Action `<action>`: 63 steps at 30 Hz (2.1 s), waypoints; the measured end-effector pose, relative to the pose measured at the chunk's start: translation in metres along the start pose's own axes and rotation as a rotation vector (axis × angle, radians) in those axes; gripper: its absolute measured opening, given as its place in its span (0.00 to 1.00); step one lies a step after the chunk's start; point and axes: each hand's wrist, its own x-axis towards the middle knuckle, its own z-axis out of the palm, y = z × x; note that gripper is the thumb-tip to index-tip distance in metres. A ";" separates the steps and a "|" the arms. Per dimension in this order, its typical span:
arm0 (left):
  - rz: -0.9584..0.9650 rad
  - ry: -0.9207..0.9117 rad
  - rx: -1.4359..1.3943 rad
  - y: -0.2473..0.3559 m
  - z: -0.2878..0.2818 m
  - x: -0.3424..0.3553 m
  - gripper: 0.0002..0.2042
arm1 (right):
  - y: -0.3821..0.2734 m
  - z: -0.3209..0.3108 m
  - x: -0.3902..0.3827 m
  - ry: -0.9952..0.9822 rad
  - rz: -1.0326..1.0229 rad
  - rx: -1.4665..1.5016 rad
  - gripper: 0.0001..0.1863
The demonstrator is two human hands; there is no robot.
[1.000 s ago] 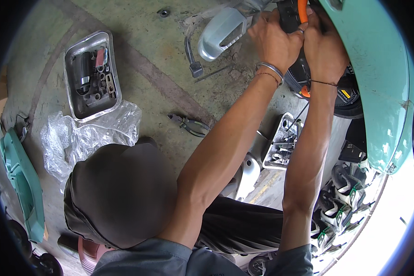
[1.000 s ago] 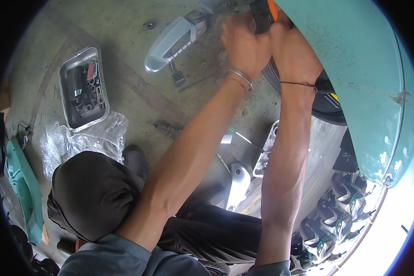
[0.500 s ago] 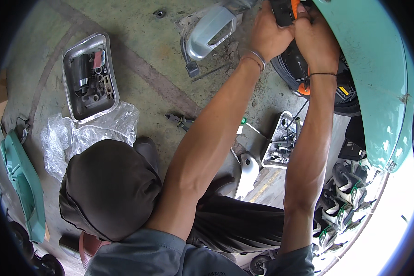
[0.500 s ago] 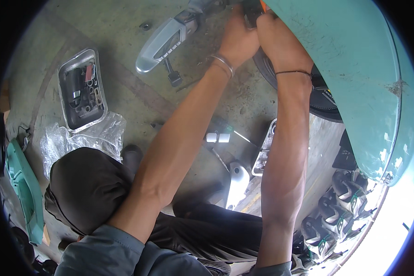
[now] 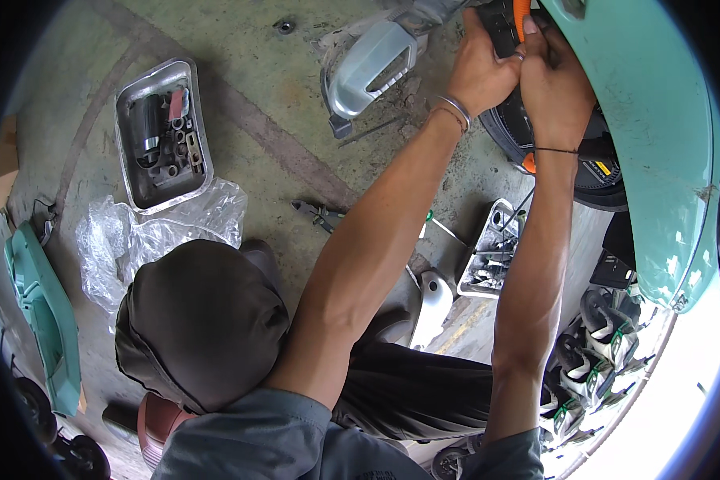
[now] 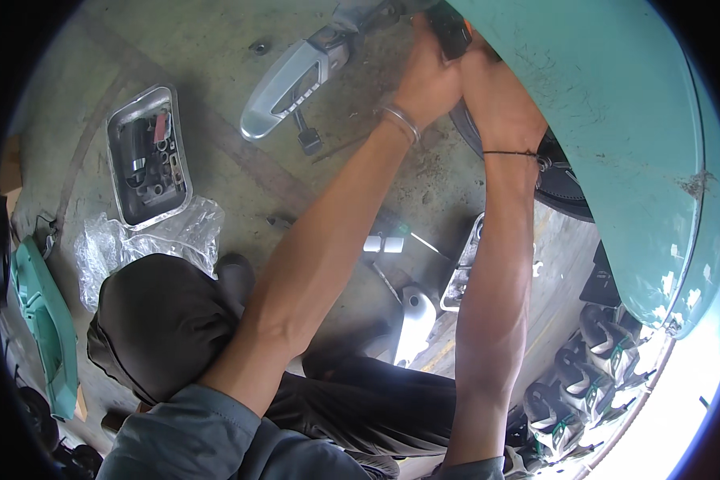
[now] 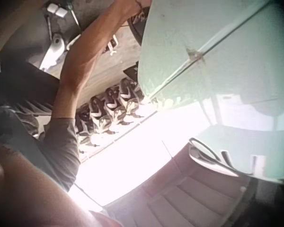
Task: The person works on the undercarriage and electrical wiring of a light green scooter by hand and using various tools. They handle a metal bracket, manipulate a thick orange cable, and use a screwdriver and pliers to secure components and wires.
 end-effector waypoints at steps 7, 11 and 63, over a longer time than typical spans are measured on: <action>-0.050 -0.024 -0.106 0.014 -0.007 0.001 0.32 | -0.008 0.000 -0.028 0.395 0.056 0.338 0.14; -0.139 -0.073 -0.091 0.032 -0.020 0.000 0.30 | -0.007 -0.003 -0.024 0.297 0.046 0.157 0.15; 0.071 -0.432 0.944 0.018 -0.052 0.067 0.34 | 0.025 -0.001 -0.060 0.261 0.207 0.429 0.15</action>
